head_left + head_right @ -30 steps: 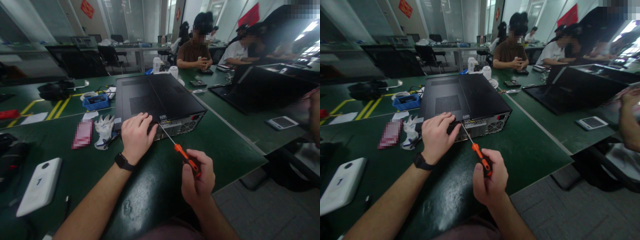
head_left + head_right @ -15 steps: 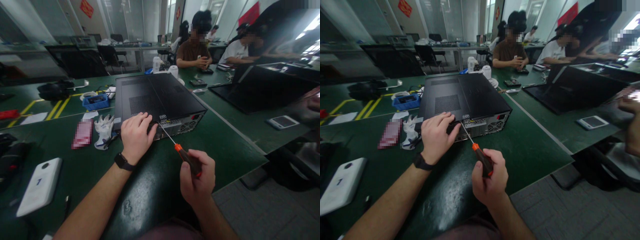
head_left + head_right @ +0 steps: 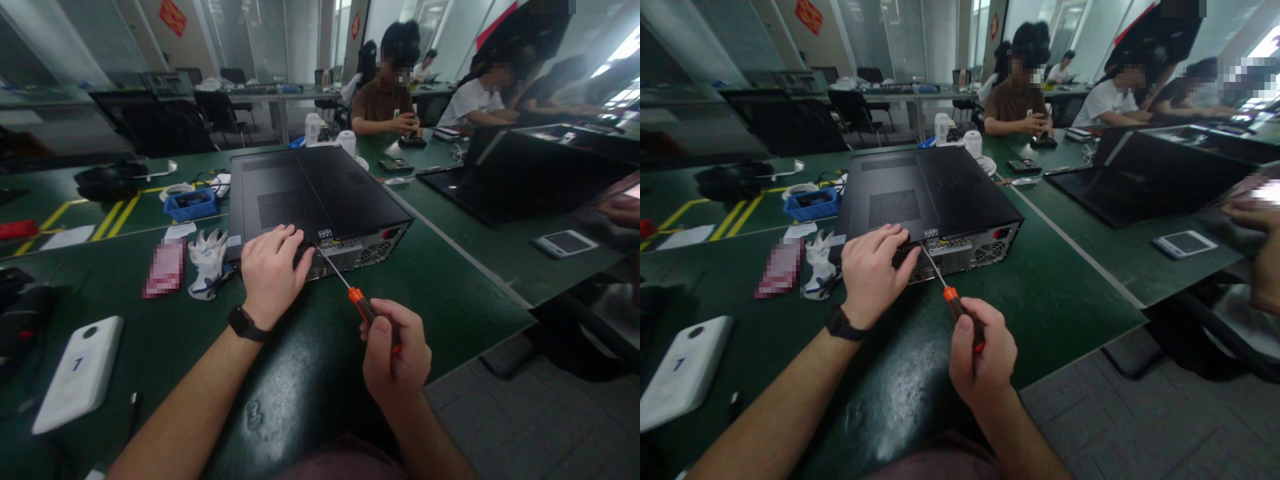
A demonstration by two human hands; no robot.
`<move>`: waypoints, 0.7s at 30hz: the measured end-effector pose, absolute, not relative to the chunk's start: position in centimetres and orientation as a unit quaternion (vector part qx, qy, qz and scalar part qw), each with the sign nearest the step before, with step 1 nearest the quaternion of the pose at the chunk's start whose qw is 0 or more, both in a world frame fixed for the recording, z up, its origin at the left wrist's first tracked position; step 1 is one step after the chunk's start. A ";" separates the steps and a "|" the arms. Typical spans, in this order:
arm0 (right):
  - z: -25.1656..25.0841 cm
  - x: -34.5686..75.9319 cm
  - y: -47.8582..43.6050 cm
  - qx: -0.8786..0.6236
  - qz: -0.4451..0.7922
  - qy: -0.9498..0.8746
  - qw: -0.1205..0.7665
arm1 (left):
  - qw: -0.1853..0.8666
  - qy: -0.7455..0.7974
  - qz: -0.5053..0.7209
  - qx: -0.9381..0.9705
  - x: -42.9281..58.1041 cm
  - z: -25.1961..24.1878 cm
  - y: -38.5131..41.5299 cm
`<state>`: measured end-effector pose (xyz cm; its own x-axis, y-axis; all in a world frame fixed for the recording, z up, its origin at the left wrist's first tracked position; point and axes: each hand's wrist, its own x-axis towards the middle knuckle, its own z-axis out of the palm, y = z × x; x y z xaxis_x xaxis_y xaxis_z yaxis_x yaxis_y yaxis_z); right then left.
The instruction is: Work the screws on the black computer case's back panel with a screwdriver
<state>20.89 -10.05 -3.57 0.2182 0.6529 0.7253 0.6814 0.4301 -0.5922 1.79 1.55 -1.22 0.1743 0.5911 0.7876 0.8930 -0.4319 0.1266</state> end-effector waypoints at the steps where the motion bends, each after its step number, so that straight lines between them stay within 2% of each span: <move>1: -3.6 20.9 -10.1 -0.534 0.000 -0.624 0.571 | 0.186 -0.499 -0.405 -0.743 1.8 -1.2 1.5; 10: -3.3 20.8 -10.1 -0.516 -0.037 -0.634 0.575 | 0.182 -0.500 -0.403 -0.744 1.8 -1.2 1.6; 16: -3.8 20.9 -10.1 -0.511 0.027 -0.628 0.586 | 0.176 -0.501 -0.405 -0.744 1.8 -1.2 1.5; 21: -3.6 20.7 -10.0 -0.500 -0.021 -0.633 0.590 | 0.174 -0.501 -0.404 -0.745 1.8 -1.2 1.5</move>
